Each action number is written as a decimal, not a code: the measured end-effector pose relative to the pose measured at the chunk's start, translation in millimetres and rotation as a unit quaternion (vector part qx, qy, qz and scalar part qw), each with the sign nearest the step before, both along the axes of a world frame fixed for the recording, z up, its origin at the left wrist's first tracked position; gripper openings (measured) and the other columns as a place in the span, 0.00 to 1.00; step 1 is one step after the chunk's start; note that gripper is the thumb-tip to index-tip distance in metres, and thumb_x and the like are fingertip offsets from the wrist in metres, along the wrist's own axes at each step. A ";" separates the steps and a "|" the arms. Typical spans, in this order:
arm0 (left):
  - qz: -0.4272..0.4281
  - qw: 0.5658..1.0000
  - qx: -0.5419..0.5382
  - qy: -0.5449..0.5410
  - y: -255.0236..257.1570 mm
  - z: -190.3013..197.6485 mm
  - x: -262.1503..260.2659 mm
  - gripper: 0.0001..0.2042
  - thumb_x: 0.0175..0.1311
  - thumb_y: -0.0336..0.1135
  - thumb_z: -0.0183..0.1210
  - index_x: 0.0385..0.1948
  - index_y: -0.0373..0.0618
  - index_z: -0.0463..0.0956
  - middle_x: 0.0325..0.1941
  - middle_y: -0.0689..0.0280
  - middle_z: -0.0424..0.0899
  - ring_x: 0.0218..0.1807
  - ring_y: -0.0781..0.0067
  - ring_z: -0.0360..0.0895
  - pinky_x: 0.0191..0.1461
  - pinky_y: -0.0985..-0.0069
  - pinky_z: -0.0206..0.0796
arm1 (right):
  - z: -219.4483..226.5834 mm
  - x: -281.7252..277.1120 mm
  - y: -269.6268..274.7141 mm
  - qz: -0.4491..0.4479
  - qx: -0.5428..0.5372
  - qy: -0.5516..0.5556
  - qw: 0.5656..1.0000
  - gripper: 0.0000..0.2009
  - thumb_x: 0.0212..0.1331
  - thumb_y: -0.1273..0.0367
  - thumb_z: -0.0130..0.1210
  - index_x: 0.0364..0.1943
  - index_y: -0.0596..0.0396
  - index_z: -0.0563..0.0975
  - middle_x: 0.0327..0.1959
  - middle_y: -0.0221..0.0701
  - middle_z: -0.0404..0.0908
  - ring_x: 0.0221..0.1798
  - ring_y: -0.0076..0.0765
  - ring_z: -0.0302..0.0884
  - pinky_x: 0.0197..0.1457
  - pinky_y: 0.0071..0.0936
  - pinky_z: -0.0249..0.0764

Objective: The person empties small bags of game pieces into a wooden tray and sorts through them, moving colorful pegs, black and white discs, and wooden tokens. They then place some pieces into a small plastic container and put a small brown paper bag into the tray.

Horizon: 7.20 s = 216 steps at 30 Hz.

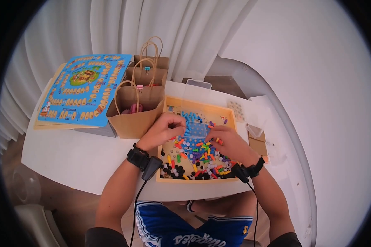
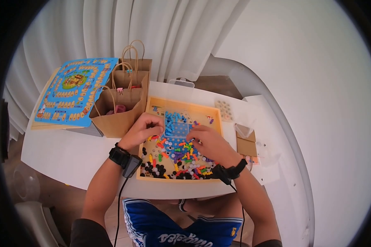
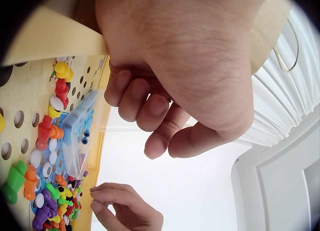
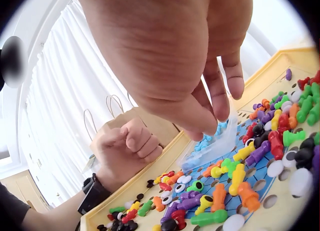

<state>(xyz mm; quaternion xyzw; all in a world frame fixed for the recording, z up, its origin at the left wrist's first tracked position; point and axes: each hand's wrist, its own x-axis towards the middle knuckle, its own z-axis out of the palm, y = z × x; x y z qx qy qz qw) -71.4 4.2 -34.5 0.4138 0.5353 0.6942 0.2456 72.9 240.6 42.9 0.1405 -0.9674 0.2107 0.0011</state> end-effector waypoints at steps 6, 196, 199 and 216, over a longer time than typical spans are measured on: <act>0.004 1.000 -0.011 0.015 0.3 -2.9 -2.3 0.08 0.63 0.28 0.61 0.25 0.37 0.75 0.21 0.74 0.71 0.27 0.87 0.65 0.33 0.81 0.57 | -16.2 19.1 -12.9 0.041 0.017 -0.075 0.996 0.09 0.60 0.76 0.62 0.44 0.56 0.82 0.43 0.38 0.83 0.43 0.48 0.84 0.49 0.41 0.80; 0.017 0.807 -0.379 0.452 -4.7 61.4 63.9 0.10 0.54 0.20 0.65 0.37 0.44 0.80 0.41 0.61 0.84 0.46 0.55 0.81 0.55 0.61 0.68 | -100.0 -17.1 147.0 -0.126 -0.754 0.074 0.640 0.13 0.70 0.68 0.49 0.28 0.62 0.75 0.15 0.16 0.51 0.16 0.17 0.45 0.22 0.24 0.45; 0.002 0.787 -0.389 0.479 -6.6 62.3 74.4 0.10 0.53 0.21 0.66 0.36 0.44 0.79 0.39 0.62 0.83 0.47 0.56 0.81 0.56 0.63 0.66 | -99.0 -16.6 146.0 -0.118 -0.750 0.077 0.646 0.13 0.69 0.68 0.50 0.28 0.62 0.75 0.15 0.16 0.51 0.16 0.17 0.45 0.22 0.24 0.44; -0.004 0.769 -0.425 0.477 -12.0 60.8 74.4 0.10 0.55 0.22 0.66 0.38 0.43 0.79 0.41 0.59 0.83 0.48 0.52 0.80 0.53 0.62 0.70 | -101.7 -14.9 145.8 -0.115 -0.751 0.076 0.645 0.12 0.69 0.69 0.52 0.28 0.61 0.76 0.14 0.15 0.53 0.16 0.15 0.45 0.23 0.23 0.43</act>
